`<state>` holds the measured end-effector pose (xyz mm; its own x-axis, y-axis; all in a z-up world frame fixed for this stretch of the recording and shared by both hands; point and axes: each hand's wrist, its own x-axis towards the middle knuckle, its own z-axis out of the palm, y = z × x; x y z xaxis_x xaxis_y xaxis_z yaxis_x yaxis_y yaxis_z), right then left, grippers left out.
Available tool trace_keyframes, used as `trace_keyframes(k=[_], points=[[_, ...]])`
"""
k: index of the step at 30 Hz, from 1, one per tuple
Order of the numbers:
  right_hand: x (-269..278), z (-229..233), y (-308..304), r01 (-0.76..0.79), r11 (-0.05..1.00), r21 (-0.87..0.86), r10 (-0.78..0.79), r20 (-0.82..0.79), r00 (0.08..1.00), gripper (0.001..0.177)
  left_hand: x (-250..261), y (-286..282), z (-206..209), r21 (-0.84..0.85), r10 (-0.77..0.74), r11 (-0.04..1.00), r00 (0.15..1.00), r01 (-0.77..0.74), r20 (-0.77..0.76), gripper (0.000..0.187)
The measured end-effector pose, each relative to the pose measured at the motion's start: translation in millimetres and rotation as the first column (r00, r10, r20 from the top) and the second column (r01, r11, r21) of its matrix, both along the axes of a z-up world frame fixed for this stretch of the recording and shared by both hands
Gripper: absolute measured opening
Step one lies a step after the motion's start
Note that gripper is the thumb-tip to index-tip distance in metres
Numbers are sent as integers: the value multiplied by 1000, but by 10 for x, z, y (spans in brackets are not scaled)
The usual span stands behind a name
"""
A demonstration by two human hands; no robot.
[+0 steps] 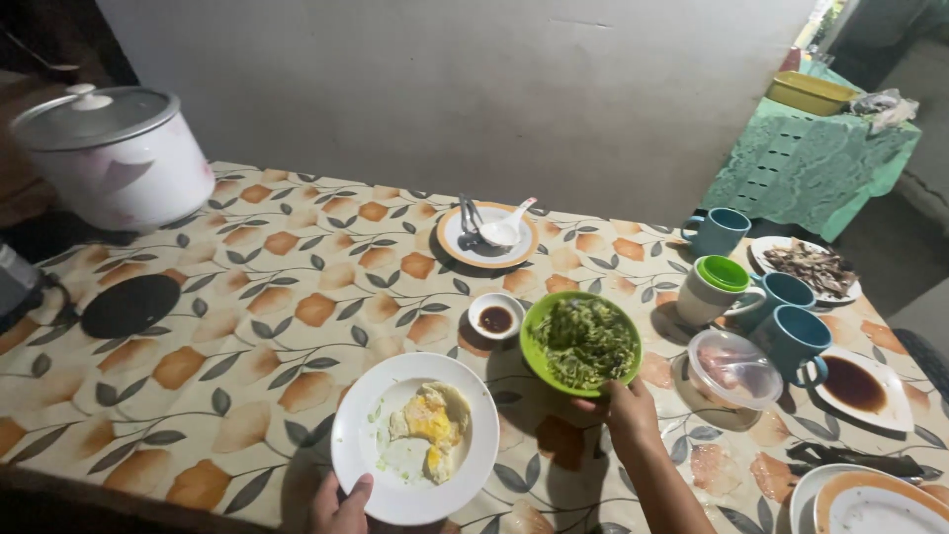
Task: Clear and stack dirty dishes and food remains from a dining table after a meal.
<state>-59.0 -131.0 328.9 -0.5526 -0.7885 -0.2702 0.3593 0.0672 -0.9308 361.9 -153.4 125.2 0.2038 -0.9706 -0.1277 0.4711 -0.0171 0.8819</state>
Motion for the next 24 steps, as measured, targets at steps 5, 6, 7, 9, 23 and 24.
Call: trace_keyframes(k=[5, 6, 7, 9, 23, 24], points=[[803, 234, 76, -114, 988, 104, 118, -31, 992, 44, 593, -115, 391, 224, 35, 974, 999, -38, 20, 38], [1051, 369, 92, -155, 983, 97, 157, -11, 988, 47, 749, -152, 470, 178, 42, 984, 998, -32, -54, 37], [1177, 270, 44, -165, 982, 95, 166, -10, 986, 47, 952, -172, 533, 176, 52, 984, 997, -42, -53, 37], [1445, 72, -75, -237, 967, 98, 235, 29, 972, 44, 1373, -231, 662, 406, -36, 902, 913, -145, 406, 32], [3223, -23, -835, -255, 956, 143, 233, 150, 961, 40, 2857, -1443, 142, 263, 123, 951, 980, -161, 155, 48], [3254, 5, -858, -245, 955, 166, 223, 141, 965, 40, 2881, -1595, 19, 316, 25, 943, 972, -100, 233, 47]])
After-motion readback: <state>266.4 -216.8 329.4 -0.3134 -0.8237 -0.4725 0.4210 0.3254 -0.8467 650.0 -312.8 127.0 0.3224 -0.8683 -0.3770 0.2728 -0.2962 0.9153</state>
